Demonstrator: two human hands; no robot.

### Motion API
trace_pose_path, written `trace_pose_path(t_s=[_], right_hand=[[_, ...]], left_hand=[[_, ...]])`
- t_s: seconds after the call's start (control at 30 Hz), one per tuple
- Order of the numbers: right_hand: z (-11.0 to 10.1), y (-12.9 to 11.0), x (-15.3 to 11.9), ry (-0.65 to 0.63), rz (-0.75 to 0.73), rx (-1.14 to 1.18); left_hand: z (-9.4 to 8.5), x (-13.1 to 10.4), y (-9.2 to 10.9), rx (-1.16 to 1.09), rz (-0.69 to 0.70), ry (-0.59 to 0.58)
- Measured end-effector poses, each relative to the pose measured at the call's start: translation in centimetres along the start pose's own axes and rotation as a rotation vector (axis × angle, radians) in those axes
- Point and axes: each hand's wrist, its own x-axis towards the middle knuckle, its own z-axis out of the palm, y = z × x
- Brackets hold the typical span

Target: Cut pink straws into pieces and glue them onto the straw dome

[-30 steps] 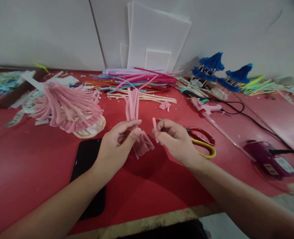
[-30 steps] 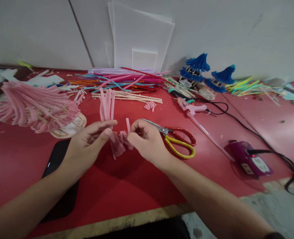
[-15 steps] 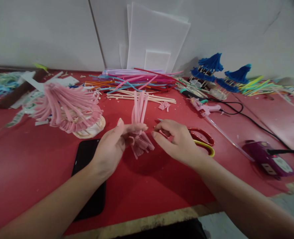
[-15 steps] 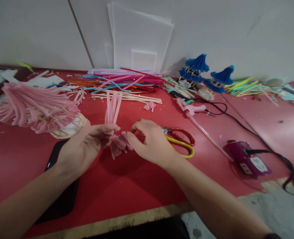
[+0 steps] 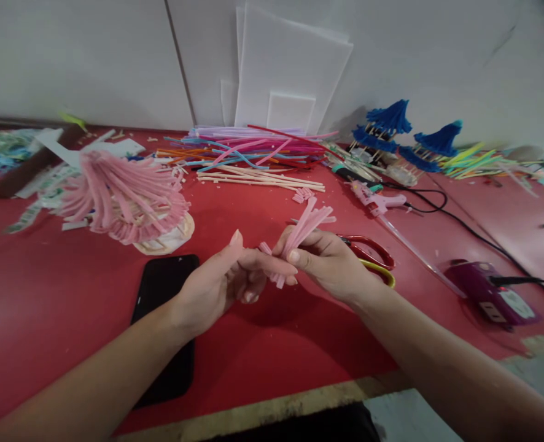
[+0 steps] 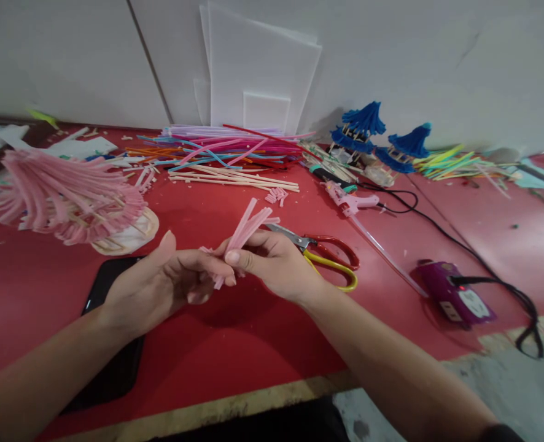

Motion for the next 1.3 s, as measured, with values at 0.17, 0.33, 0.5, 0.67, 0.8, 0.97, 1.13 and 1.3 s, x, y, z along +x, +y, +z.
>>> trace_pose_path(t_s=[0.17,0.33,0.5,0.67,0.8,0.97,1.13,1.3], right_hand=[[-0.1,0.4,0.0,0.266,0.045,-0.175],[0.3,0.0,0.0,0.206,0.052,-0.185],[0.7,-0.7,-0.2,0.124,-0.028,-0.286],[0.9,-0.8,-0.4,0.112,-0.140,-0.436],[1.2,-0.8,-0.5,0.135,-0.172,-0.604],[1.7,-0.2,-1.0,0.266,-0.209,-0.611],[2.3,0.6,-1.3,0.212,-0.310,-0.899],[2.6,0.8,-1.5,0.274,-0.423,-0.959]], left_hand=[[0.4,0.2,-0.8,-0.009,-0.022,0.104],[0.1,0.6,-1.4,-0.010,-0.015,0.261],[-0.5,0.6,-1.0,0.089,-0.071,0.244],[-0.4,0.6,-0.5,0.204,-0.093,0.186],[-0.3,0.4,-0.4,0.309,-0.006,0.203],[-0.2,0.4,-0.5,0.251,0.100,0.324],[-0.4,0.6,-0.7,0.051,0.165,0.340],[-0.4,0.6,-0.9,-0.013,0.153,0.312]])
